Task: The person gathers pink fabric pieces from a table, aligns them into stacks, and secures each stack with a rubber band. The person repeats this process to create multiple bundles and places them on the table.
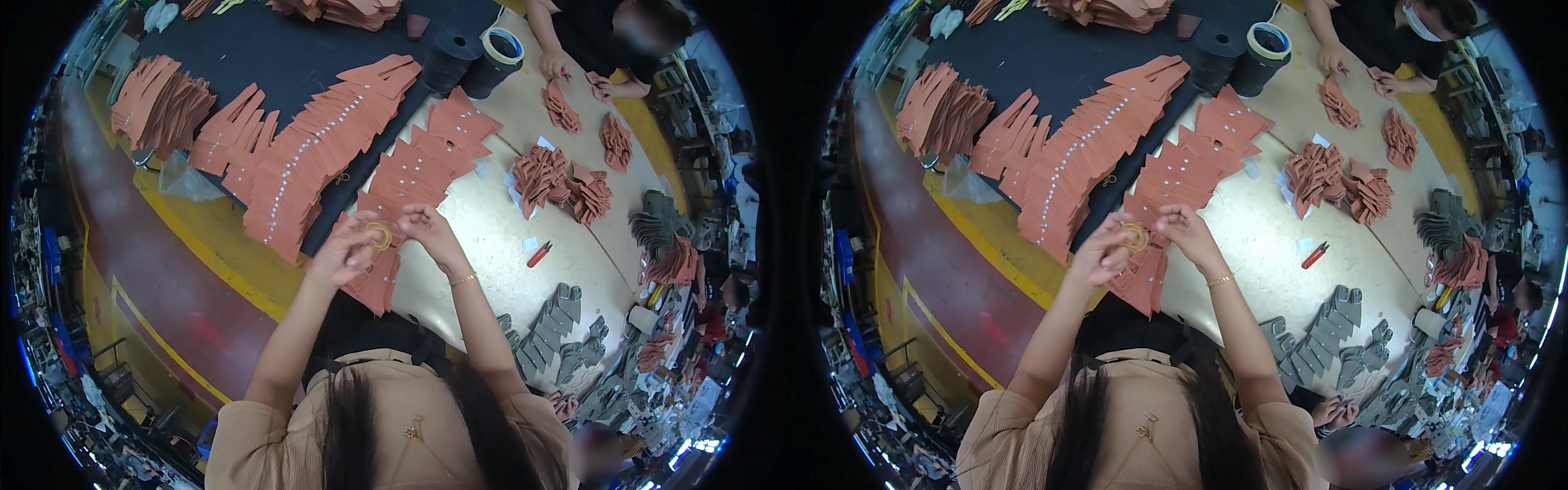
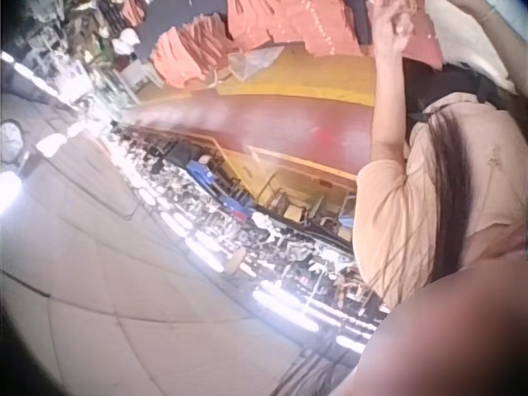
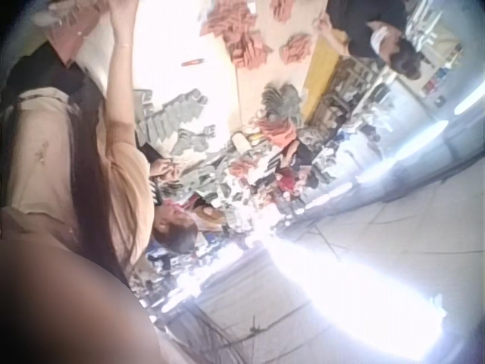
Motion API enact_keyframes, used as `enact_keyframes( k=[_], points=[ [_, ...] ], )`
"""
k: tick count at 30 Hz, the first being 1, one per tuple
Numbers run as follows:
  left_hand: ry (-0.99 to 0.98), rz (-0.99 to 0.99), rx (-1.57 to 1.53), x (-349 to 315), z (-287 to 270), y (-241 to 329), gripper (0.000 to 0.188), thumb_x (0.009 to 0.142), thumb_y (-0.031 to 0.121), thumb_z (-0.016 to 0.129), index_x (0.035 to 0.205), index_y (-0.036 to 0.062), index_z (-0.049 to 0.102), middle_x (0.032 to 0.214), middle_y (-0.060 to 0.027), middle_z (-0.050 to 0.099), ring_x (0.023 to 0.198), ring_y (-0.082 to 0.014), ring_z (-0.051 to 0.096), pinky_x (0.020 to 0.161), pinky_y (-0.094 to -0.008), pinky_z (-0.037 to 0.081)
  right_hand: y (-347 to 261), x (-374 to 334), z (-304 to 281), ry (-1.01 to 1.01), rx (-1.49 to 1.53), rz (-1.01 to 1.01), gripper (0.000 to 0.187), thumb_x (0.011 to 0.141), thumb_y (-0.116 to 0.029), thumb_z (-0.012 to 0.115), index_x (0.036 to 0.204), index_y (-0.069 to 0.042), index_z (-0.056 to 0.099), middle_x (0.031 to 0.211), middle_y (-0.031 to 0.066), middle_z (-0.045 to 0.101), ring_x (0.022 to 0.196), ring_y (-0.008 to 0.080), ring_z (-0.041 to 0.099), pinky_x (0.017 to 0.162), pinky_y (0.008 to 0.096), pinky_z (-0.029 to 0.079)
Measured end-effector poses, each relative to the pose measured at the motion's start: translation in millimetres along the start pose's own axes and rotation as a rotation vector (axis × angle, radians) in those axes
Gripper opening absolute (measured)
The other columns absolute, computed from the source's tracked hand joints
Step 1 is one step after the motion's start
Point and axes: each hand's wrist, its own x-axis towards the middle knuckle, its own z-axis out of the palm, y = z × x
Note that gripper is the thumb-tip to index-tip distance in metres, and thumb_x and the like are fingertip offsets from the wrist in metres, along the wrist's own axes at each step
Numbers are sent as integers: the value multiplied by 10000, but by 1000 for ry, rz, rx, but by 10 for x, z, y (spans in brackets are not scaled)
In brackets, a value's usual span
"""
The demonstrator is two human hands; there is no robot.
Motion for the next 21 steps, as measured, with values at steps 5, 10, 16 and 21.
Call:
enact_keyframes(
  k=[5, 10, 16, 21],
  points=[
    [427, 85, 412, -459, -354, 374, 145, 912, 22, 545, 1047, 60, 582, 769, -5, 535, 427, -53, 408, 366, -181, 290, 99, 614, 437, 65, -579, -217, 173, 842, -117, 666, 1006, -71, 639, 952, 58, 601, 916, 189, 607, 844, 396, 457],
    [595, 151, 422, -739, -675, 424, 175, 912, 38, 546, 1079, 5, 591, 766, -21, 554, 447, -61, 426, 378, -195, 307, 265, 1116, 839, 196, -1189, -464, 168, 787, -205, 691, 949, -160, 684, 940, 44, 576, 964, 235, 544, 875, 488, 351],
    [577, 194, 88, -797, -738, 314, 238, 911, 34, 566, 1141, -16, 596, 784, -14, 585, 479, -76, 480, 417, -186, 356, 388, 1370, 1054, 248, -1443, -419, 196, 790, -286, 693, 890, -121, 662, 998, 49, 570, 996, 244, 539, 840, 511, 366],
    [683, 409, 566, -622, -551, 328, 389, 867, 138, 694, 1201, -27, 580, 965, -61, 641, 506, -72, 557, 429, -185, 385, 91, 971, 1070, -147, -1138, -298, 138, 825, -237, 643, 815, -100, 647, 883, 88, 622, 885, 282, 605, 816, 449, 443]
  ],
)
